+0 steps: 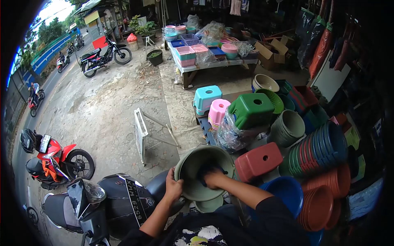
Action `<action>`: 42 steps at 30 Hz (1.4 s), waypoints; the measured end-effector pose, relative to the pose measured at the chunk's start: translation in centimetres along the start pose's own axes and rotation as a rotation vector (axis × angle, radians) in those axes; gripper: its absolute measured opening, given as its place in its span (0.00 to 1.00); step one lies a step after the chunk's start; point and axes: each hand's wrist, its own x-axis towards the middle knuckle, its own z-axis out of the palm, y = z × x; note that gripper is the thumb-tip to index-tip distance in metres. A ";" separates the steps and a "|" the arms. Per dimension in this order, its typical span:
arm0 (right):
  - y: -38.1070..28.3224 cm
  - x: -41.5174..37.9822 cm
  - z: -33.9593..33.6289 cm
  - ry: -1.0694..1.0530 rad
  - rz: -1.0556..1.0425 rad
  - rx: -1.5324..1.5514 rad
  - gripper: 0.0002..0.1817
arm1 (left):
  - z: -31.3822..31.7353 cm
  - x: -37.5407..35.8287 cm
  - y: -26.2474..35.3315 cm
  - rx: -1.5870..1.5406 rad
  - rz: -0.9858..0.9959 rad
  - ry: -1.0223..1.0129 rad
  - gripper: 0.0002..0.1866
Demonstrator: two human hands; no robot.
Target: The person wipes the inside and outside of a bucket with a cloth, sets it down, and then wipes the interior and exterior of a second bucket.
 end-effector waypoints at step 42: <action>-8.4 -8.4 -0.3 0.505 -0.261 0.750 0.38 | -1.4 0.6 0.9 -0.246 0.003 0.091 0.13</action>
